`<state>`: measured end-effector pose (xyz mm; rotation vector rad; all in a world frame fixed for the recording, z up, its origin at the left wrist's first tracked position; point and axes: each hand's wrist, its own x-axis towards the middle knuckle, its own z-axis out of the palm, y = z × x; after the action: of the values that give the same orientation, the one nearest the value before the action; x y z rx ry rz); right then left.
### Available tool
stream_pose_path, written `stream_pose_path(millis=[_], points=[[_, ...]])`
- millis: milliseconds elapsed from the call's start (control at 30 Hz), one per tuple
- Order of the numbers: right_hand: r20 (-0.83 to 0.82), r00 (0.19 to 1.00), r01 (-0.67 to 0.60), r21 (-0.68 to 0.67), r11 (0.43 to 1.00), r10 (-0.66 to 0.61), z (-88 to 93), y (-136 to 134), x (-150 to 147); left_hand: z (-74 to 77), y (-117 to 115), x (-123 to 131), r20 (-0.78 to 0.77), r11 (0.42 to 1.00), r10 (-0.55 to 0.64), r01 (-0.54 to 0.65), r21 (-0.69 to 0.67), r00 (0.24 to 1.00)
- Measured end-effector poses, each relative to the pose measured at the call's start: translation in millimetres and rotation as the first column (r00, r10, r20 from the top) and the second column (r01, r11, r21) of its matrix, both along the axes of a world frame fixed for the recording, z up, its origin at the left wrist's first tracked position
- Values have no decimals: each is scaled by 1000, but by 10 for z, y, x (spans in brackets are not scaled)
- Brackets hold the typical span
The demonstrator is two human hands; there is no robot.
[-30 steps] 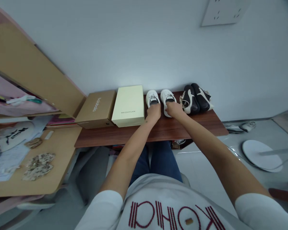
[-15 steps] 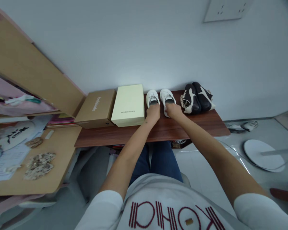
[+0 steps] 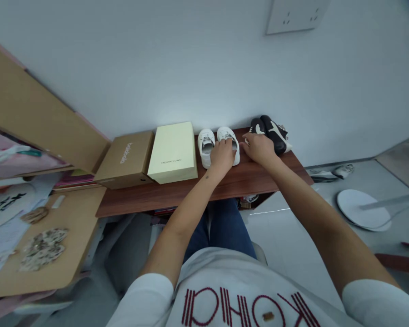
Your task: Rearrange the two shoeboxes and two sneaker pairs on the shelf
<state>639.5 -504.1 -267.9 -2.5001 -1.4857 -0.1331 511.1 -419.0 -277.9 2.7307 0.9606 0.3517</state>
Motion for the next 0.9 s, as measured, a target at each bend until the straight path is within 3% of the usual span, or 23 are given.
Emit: stream_pose_path(millis=[100, 267, 467, 733, 900], points=[[-9, 998, 65, 39, 997, -65, -51, -210, 195, -95, -160, 140, 87, 995, -83, 87, -42, 993], [-62, 983, 178, 62, 982, -174, -226, -587, 576, -427, -396, 412, 201, 967, -185, 215, -136, 962], [-85, 979, 195, 98, 976, -187, -534, -910, 1141, -768, -473, 744, 243, 949, -136, 197, -247, 960], [-287, 945, 166, 14, 986, -155, -904, -898, 1730, -975, -411, 1095, 284, 876, 92, 58, -479, 954], [-307, 937, 162, -34, 986, -165, -894, -786, 1791, -1032, -303, 1138, 259, 845, 52, 96, -526, 964]])
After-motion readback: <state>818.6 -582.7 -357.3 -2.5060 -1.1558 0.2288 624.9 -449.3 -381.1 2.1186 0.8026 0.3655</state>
